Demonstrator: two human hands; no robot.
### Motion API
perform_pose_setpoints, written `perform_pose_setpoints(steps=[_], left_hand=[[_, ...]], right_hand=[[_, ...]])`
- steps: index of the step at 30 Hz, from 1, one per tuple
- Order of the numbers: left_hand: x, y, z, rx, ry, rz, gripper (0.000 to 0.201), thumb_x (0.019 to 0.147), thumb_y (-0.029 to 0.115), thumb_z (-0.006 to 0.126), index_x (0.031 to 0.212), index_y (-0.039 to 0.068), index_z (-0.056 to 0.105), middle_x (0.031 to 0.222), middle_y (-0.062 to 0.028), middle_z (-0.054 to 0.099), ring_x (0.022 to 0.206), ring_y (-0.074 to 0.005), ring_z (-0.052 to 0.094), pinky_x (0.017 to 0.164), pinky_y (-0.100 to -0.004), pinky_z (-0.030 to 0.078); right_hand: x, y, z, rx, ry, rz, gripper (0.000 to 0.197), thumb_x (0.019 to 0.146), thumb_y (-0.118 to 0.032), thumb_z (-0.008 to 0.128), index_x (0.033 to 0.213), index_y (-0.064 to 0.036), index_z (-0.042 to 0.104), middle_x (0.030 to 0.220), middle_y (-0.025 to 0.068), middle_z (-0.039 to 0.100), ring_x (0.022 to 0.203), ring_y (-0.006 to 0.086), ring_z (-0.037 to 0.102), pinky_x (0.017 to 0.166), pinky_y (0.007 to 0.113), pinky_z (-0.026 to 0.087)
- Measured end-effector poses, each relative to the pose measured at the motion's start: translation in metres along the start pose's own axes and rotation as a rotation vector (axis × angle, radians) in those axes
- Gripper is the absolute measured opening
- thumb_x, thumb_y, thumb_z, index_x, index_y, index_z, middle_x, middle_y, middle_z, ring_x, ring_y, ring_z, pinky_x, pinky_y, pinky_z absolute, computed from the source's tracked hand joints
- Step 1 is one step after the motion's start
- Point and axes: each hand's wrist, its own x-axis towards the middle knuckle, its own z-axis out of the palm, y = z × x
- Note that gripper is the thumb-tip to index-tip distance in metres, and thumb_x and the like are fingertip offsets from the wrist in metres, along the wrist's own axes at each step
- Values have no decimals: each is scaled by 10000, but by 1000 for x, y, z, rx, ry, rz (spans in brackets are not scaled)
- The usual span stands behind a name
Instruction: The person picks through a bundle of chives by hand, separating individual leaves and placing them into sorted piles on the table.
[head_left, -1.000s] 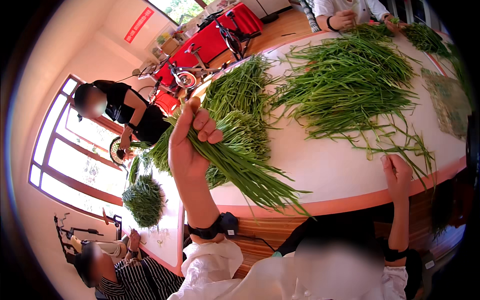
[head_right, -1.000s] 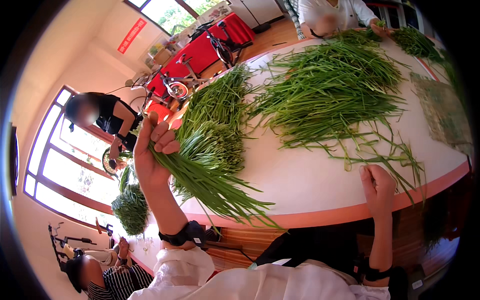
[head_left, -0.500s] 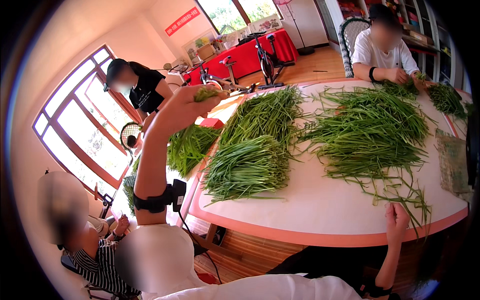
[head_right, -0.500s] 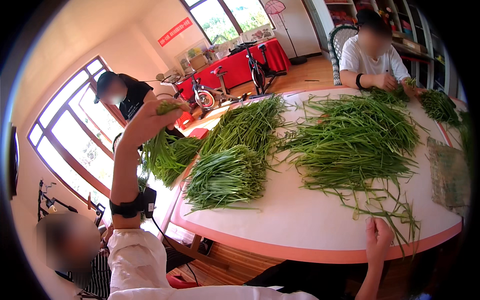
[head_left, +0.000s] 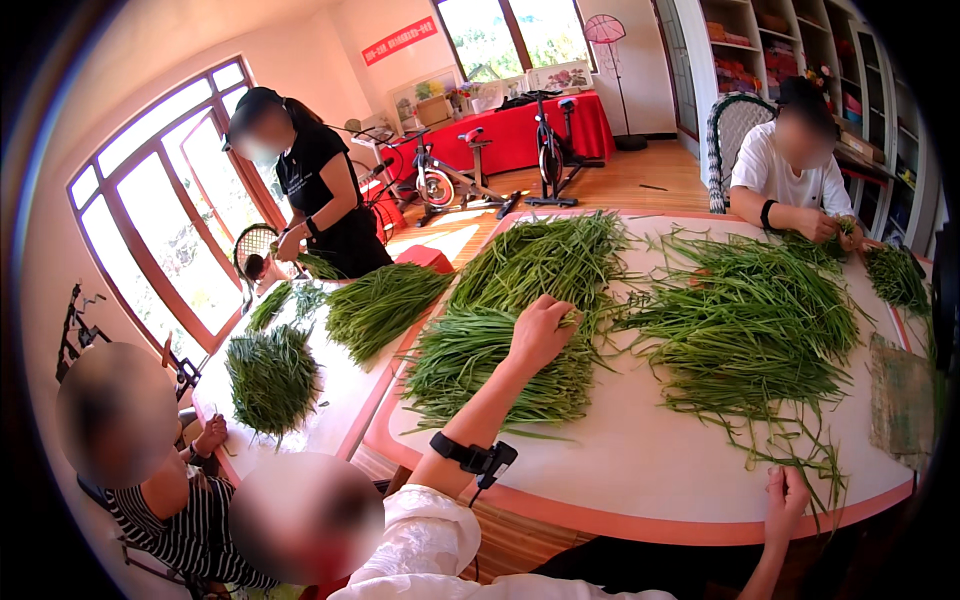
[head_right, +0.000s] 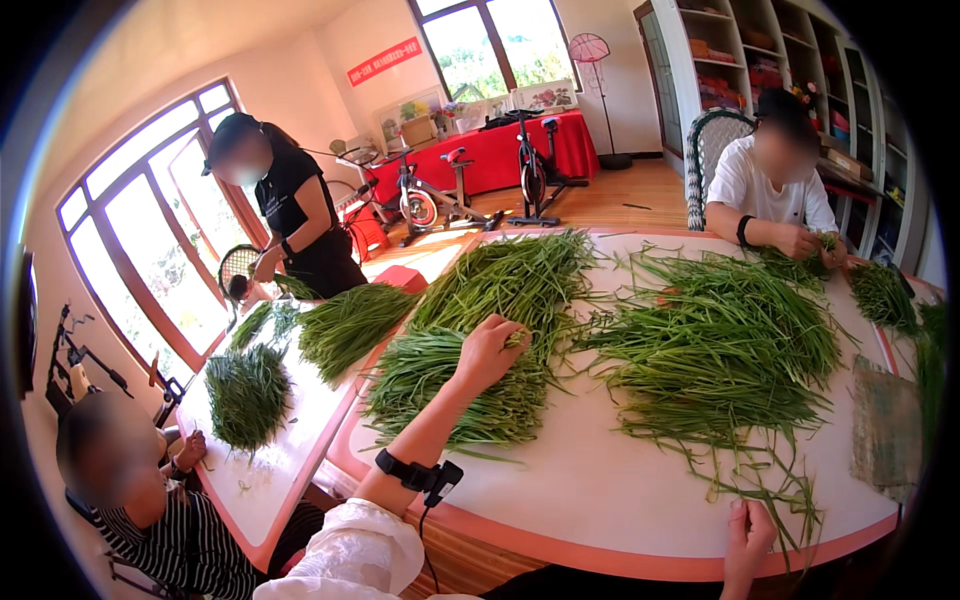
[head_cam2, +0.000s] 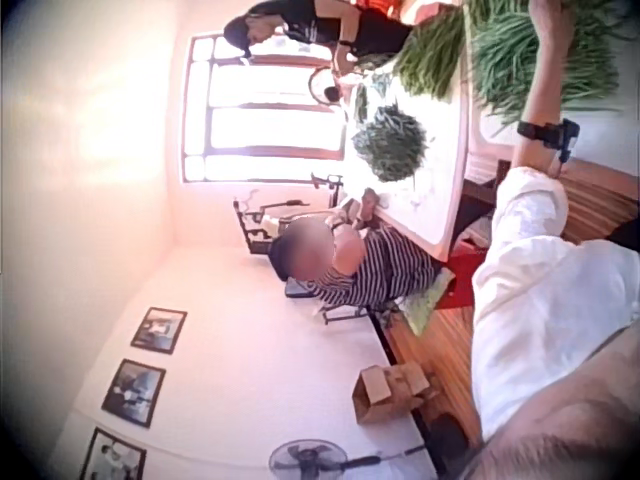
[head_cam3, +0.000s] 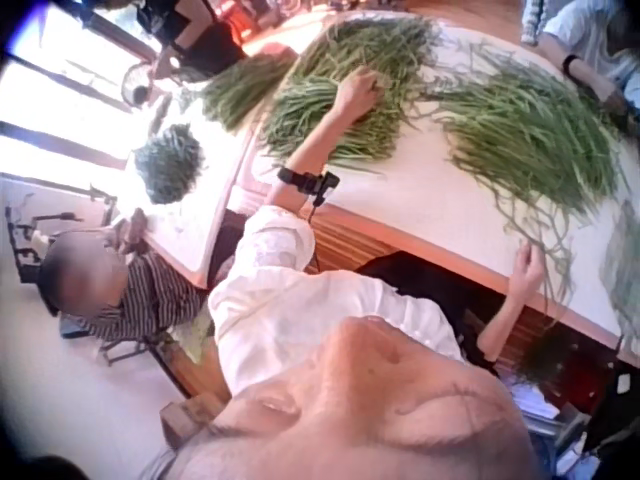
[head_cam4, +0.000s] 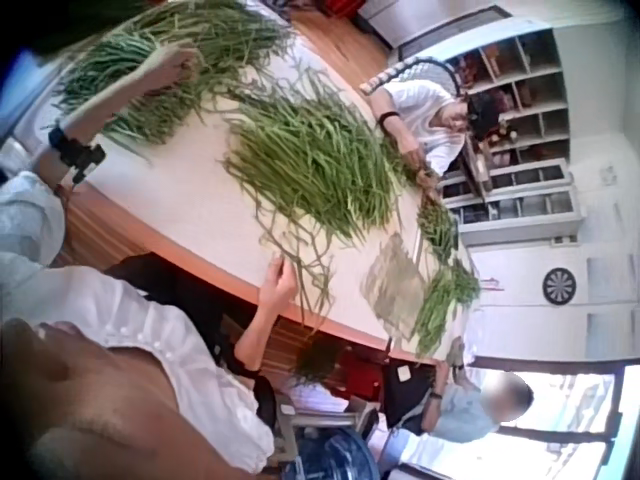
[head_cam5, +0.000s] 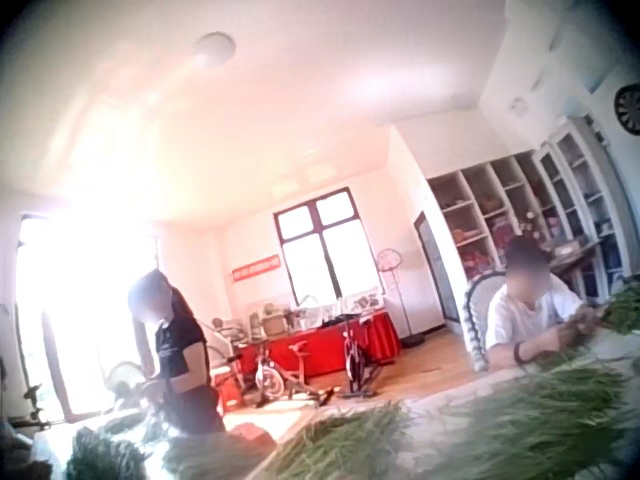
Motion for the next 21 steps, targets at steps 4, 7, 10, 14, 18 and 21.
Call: perform_pose_setpoints(steps=[4,7,10,14,18,21], left_hand=[[-6,-10,6,35,1,1,331,737,335,642,902,48,628,841,-117,564,812,-293,551,714,-392,429],[-12,-13,8,39,-15,-12,401,734,410,631,901,46,627,823,-123,580,825,-289,552,741,-372,412],[-16,-12,9,38,8,2,460,725,460,622,912,40,622,847,-128,582,844,-294,548,784,-373,396],[-16,-3,2,52,-27,19,564,709,531,605,1003,50,594,920,-135,574,911,-301,526,862,-385,359],[-23,14,-13,175,-27,142,656,706,555,601,1150,80,522,1012,-138,544,993,-312,487,930,-410,307],[-28,26,-30,242,-61,166,635,745,534,570,1184,82,490,1077,-156,528,1010,-334,481,967,-444,278]], right_hand=[[1,5,14,-44,-2,-25,198,855,-127,506,723,21,516,561,16,415,509,83,375,473,243,284],[2,4,20,-55,1,-28,198,855,-125,505,716,16,506,556,13,409,513,85,376,476,242,282],[2,-1,23,-34,1,-11,199,856,-127,508,713,11,494,562,12,401,521,85,375,481,242,284],[2,-1,17,32,-28,62,202,860,-133,509,719,9,481,586,13,396,535,83,368,491,243,292],[-2,1,11,25,-19,-19,196,863,-132,509,734,13,480,600,13,395,548,82,359,500,241,302],[-8,-1,7,23,-23,-18,194,863,-134,510,744,16,488,601,13,398,552,85,358,508,240,306]])
